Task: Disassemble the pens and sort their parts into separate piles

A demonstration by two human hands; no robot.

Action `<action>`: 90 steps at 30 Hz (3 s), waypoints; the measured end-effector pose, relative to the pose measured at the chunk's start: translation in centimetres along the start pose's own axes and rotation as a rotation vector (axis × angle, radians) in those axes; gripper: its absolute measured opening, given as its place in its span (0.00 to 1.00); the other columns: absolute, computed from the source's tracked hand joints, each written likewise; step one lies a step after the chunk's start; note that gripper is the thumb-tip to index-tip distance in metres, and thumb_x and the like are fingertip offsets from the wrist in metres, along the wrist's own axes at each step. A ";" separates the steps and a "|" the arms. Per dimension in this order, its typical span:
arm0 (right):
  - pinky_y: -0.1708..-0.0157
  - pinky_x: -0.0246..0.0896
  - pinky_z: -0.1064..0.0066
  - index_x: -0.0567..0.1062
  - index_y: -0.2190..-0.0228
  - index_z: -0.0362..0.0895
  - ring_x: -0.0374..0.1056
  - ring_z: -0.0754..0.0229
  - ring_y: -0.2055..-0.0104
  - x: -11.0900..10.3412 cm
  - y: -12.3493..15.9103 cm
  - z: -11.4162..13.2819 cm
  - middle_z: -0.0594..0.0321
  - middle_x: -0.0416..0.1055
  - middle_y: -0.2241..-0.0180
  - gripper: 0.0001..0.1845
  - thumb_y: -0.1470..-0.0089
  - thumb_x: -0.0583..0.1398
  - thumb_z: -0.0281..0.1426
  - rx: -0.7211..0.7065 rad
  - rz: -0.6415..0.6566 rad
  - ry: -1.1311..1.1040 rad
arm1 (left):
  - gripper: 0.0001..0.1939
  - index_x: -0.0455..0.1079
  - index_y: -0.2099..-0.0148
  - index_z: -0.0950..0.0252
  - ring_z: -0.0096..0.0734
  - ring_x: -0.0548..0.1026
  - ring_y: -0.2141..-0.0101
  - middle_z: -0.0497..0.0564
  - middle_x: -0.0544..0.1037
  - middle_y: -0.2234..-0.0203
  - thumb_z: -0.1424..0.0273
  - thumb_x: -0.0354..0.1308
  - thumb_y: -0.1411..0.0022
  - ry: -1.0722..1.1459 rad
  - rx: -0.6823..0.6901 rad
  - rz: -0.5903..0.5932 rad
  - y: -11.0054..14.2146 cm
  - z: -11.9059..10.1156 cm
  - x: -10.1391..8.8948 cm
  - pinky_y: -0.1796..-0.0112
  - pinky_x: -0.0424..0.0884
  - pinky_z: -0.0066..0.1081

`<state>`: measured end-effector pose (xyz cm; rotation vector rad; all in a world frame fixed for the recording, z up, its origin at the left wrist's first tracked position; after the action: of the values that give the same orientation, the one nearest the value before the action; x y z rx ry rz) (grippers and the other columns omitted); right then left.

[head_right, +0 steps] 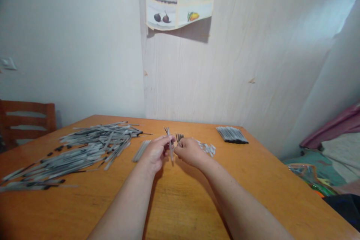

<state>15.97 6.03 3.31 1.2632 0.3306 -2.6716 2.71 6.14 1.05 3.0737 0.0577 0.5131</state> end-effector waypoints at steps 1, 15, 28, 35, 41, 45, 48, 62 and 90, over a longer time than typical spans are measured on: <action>0.80 0.50 0.77 0.70 0.80 0.42 0.64 0.66 0.79 0.1 0.1 0.0 0.64 0.70 0.82 0.11 0.48 0.56 0.31 -0.005 0.009 -0.023 | 0.13 0.77 0.67 0.67 0.24 0.69 0.75 0.52 0.77 0.74 0.64 0.66 0.53 0.017 0.002 0.022 -0.1 0.0 0.1 0.78 0.52 0.24; 0.65 0.63 0.73 0.77 0.64 0.45 0.72 0.62 0.66 -2.6 1.5 2.6 0.63 0.78 0.69 0.10 0.41 0.55 0.31 -0.299 -0.175 -0.090 | 0.09 0.75 0.65 0.67 0.25 0.73 0.72 0.52 0.78 0.70 0.69 0.68 0.49 0.387 -0.023 0.091 -0.3 0.0 0.6 0.74 0.62 0.24; 0.61 0.68 0.68 0.78 0.62 0.44 0.72 0.61 0.65 -3.6 1.0 2.0 0.61 0.78 0.66 0.13 0.42 0.57 0.37 -0.313 -0.339 -0.432 | 0.08 0.75 0.61 0.66 0.28 0.75 0.69 0.55 0.80 0.65 0.70 0.65 0.44 0.430 -0.108 0.158 0.4 -0.1 1.5 0.68 0.69 0.27; 0.73 0.65 0.72 0.73 0.63 0.42 0.71 0.62 0.69 -9.6 1.9 0.3 0.58 0.76 0.66 0.18 0.43 0.59 0.44 -0.249 -0.695 -0.609 | 0.15 0.77 0.60 0.65 0.26 0.73 0.71 0.55 0.80 0.66 0.63 0.68 0.50 0.012 0.099 0.036 0.8 -0.5 1.4 0.71 0.62 0.25; 0.74 0.65 0.74 0.72 0.62 0.42 0.71 0.65 0.71 -12.7 3.3 0.7 0.59 0.76 0.66 0.19 0.44 0.60 0.46 -0.297 -0.791 -0.646 | 0.11 0.78 0.64 0.66 0.30 0.72 0.70 0.52 0.79 0.70 0.65 0.64 0.49 -0.184 0.273 0.022 0.3 -0.4 1.8 0.67 0.63 0.27; 0.74 0.65 0.73 0.72 0.62 0.42 0.70 0.65 0.73 -12.6 3.4 1.2 0.60 0.76 0.69 0.19 0.44 0.60 0.46 -0.312 -0.748 -0.631 | 0.08 0.78 0.67 0.65 0.32 0.72 0.69 0.52 0.79 0.72 0.67 0.62 0.49 -0.291 0.350 0.050 -0.1 -0.4 1.8 0.65 0.63 0.28; 0.73 0.65 0.72 0.73 0.61 0.42 0.70 0.64 0.72 -12.2 3.4 1.5 0.60 0.76 0.69 0.19 0.44 0.60 0.46 -0.304 -0.719 -0.610 | 0.07 0.78 0.67 0.65 0.32 0.72 0.70 0.51 0.78 0.73 0.67 0.62 0.48 -0.366 0.398 0.044 0.1 -0.6 1.9 0.65 0.63 0.28; 0.70 0.66 0.69 0.70 0.56 0.42 0.71 0.61 0.71 -10.6 2.4 0.7 0.58 0.76 0.68 0.23 0.45 0.61 0.46 -0.236 -0.660 -0.581 | 0.05 0.78 0.68 0.63 0.35 0.73 0.69 0.52 0.78 0.73 0.68 0.62 0.48 -0.424 0.396 0.060 0.1 -0.1 1.9 0.64 0.64 0.29; 0.72 0.57 0.72 0.76 0.72 0.43 0.67 0.62 0.73 -8.6 0.8 -0.8 0.62 0.74 0.74 0.20 0.42 0.54 0.44 -0.123 -0.487 -0.139 | 0.13 0.79 0.60 0.67 0.34 0.74 0.64 0.55 0.81 0.66 0.65 0.63 0.46 -0.310 0.228 0.167 0.8 0.0 2.8 0.58 0.65 0.32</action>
<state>22.20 5.96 9.38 1.0609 0.8659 -3.0504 5.42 5.50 1.98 3.3583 -0.1591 0.0278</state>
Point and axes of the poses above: each hand's wrist, its own y-axis away from the middle knuckle, its own x-axis out of the palm, z = x × y, the point moved 6 cm from there along -y, towards the middle knuckle
